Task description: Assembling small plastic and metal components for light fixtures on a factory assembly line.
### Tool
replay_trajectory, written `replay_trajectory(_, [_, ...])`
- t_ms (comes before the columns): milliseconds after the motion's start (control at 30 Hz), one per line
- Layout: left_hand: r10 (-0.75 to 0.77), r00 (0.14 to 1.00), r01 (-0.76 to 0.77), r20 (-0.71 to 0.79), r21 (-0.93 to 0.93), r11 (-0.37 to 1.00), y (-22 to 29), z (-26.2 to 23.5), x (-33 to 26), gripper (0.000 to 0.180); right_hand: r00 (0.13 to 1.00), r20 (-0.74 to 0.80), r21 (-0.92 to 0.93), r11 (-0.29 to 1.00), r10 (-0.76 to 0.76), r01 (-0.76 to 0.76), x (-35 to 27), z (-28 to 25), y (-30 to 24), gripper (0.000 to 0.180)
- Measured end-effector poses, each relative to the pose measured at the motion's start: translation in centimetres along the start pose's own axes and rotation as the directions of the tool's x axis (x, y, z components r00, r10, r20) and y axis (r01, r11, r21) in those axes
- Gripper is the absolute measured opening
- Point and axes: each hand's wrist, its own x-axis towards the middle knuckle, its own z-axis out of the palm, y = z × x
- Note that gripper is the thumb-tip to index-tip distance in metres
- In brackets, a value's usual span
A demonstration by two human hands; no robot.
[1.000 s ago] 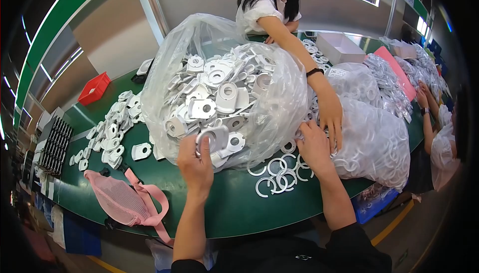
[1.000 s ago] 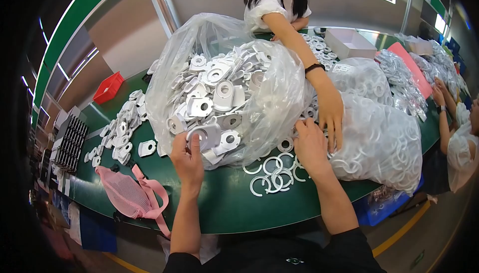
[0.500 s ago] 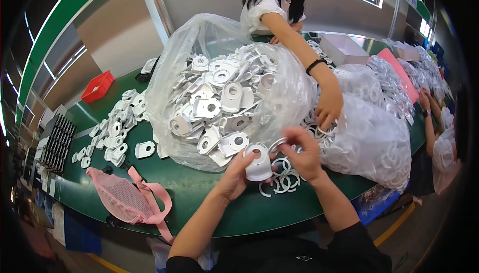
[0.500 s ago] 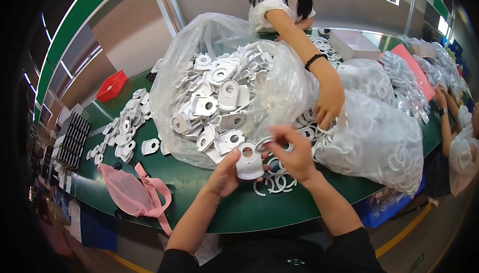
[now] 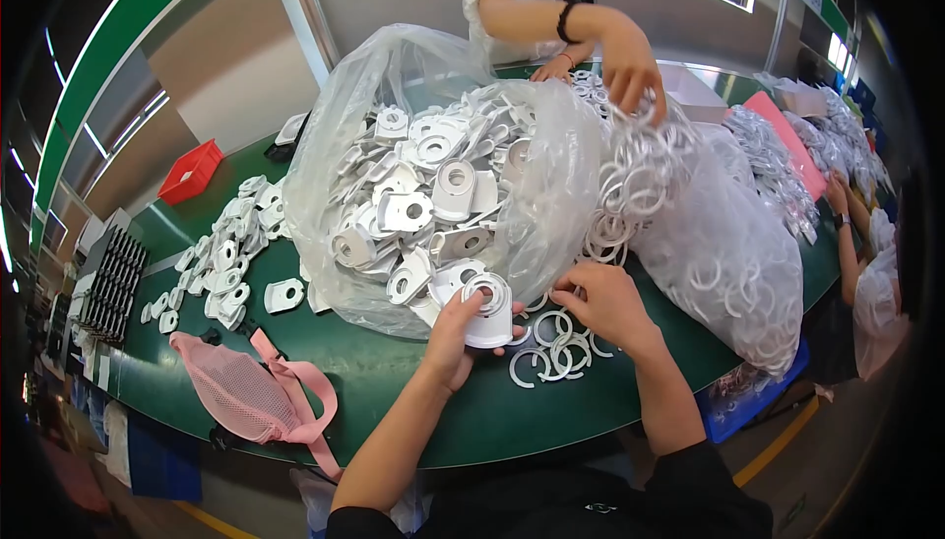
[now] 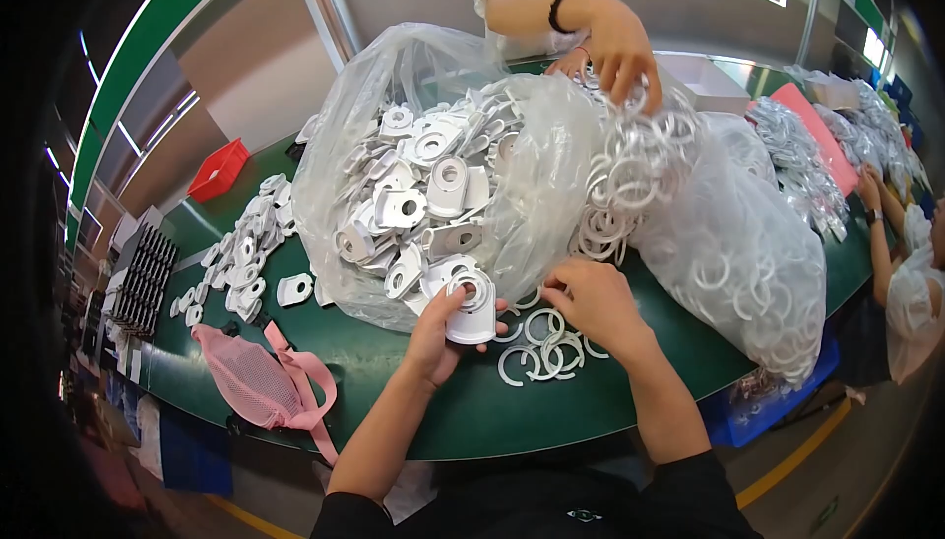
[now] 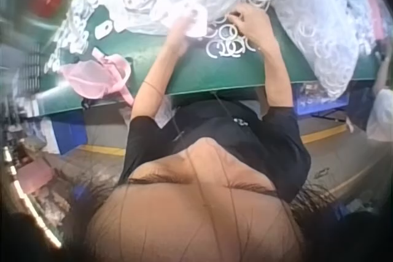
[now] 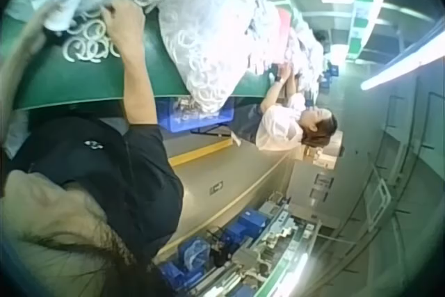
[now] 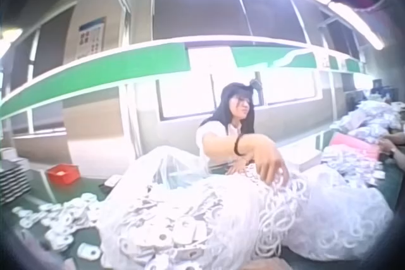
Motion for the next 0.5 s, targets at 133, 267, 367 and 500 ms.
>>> replay_trajectory(133, [0.003, 1.000, -0.003, -0.019, -0.007, 1.000, 1.9, 1.0, -1.3, 0.029, 0.997, -0.065, -0.260, 0.965, -0.043, 0.025, 0.8, 1.6, 0.8, 0.021])
replay_trajectory(267, [-0.013, 0.997, 0.007, 0.074, 0.082, 0.997, -0.7, 0.6, 1.0, 0.029, 0.997, -0.053, -0.229, 0.972, 0.051, -0.062, -0.4, 0.6, 1.8, 0.022])
replay_trajectory(367, [0.017, 0.998, -0.023, 0.052, 0.105, 0.994, -0.3, 0.1, -0.3, 0.029, 0.996, 0.081, -0.240, 0.971, 0.029, -0.009, 0.0, 0.8, 0.8, 0.023])
replay_trajectory(500, [0.023, 0.998, -0.030, 0.058, 0.128, 0.991, 0.1, 0.3, -0.5, 0.031, 0.985, 0.171, -0.136, 0.991, 0.009, 0.015, 0.1, 0.6, 1.2, 0.021])
